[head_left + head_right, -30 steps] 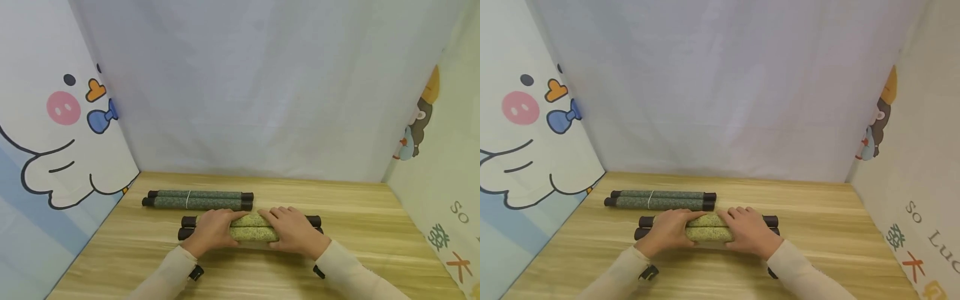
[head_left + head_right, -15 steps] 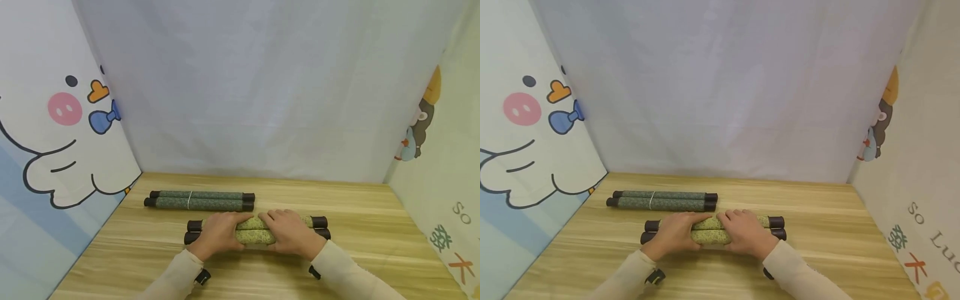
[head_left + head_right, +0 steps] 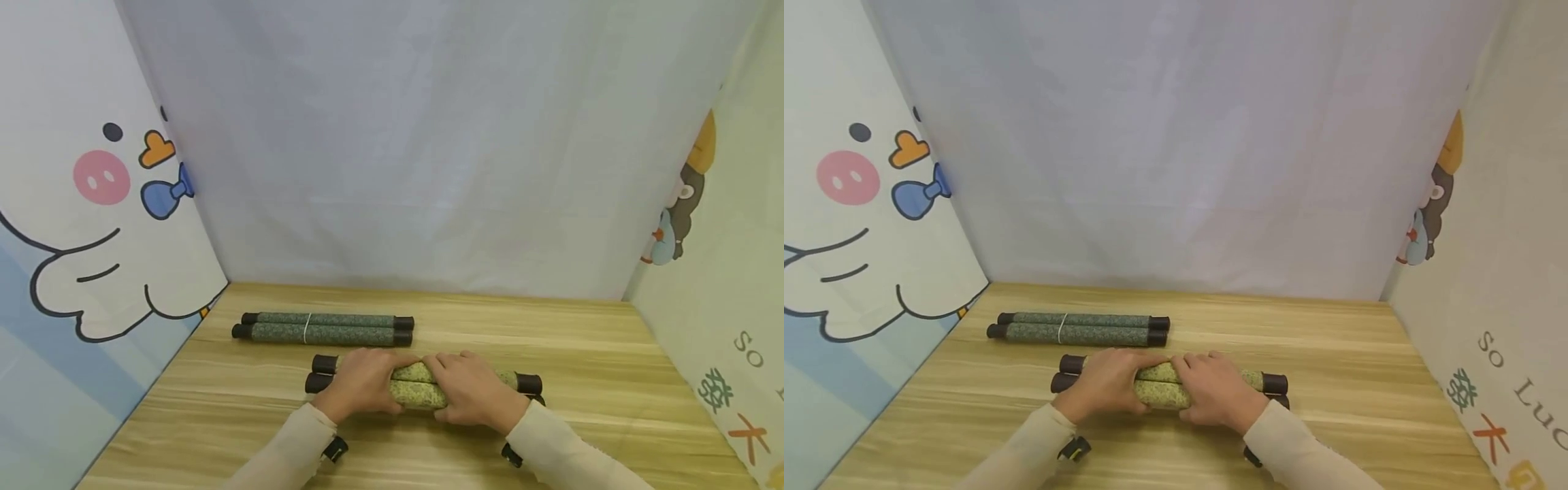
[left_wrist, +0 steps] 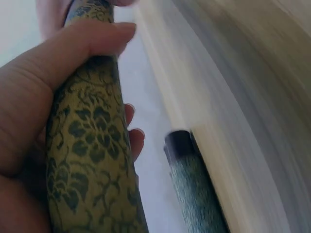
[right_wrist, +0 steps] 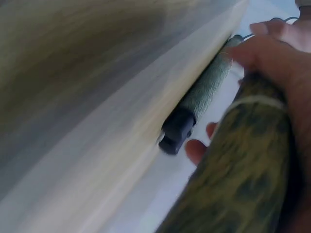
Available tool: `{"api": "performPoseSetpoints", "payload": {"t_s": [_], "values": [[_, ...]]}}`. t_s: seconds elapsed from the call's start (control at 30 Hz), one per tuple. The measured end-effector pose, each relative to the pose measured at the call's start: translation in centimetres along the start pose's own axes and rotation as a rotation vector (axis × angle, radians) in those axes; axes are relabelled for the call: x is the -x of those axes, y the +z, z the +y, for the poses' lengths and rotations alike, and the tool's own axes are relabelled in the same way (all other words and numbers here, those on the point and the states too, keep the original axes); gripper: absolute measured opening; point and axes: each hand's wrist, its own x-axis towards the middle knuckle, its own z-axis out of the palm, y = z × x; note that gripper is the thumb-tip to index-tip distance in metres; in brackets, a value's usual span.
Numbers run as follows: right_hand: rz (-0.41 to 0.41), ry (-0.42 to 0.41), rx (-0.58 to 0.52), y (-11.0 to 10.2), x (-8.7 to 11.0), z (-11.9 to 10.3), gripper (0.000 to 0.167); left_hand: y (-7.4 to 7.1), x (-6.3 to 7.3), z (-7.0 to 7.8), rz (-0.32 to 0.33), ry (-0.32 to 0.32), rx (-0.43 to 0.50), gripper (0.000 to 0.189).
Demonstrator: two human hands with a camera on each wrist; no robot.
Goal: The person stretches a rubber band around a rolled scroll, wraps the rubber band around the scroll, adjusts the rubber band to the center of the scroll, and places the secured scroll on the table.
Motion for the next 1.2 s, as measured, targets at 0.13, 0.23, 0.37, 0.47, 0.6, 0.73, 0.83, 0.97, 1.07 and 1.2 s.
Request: {"api": "performPoseSetpoints", "payload": {"t_s": [0.13,0.23,0.37,0.47,0.6,0.73,0.83,0.97,1.07,1.2], "values": [[0.011,0.064,-0.006,-0.3,1.2,1.1,0.091,-0.6,0.6,-0.9,-0.024,-0.040,0.042,0.087],[0.016,0.112,0.044,-0.5,2.2,2.6,0.089,-1.3,1.1,-1.6,-0.036,-0.089,0.029,0.087],[0.017,0.118,0.068,-0.4,1.9,2.5,0.077,-1.4,0.7,-1.3,-0.022,-0.071,0.000,0.085],[0.005,0.080,0.038,-0.2,0.9,0.9,0.078,-0.7,0.0,-0.4,0.003,-0.026,0.008,0.084],[0.021,0.057,0.000,-0.2,0.8,-0.1,0.085,0.1,-0.1,-0.1,0.008,-0.039,0.042,0.080],[0.055,0.103,0.031,-0.6,2.1,0.9,0.089,-0.2,0.4,-0.8,0.006,-0.093,0.061,0.081],[0.045,0.135,0.079,-0.9,2.6,1.7,0.088,-0.7,0.7,-1.0,0.022,-0.115,0.051,0.082],[0.040,0.104,0.097,-0.9,1.8,0.9,0.083,-0.7,0.3,-0.3,0.036,-0.092,0.051,0.081],[0.048,0.040,0.090,-0.8,1.2,-0.4,0.084,-0.3,0.0,0.5,0.034,-0.061,0.053,0.078],[0.040,0.045,0.038,-1.1,1.4,-0.9,0.092,-0.4,0.3,0.5,0.035,-0.058,0.048,0.076]]}}
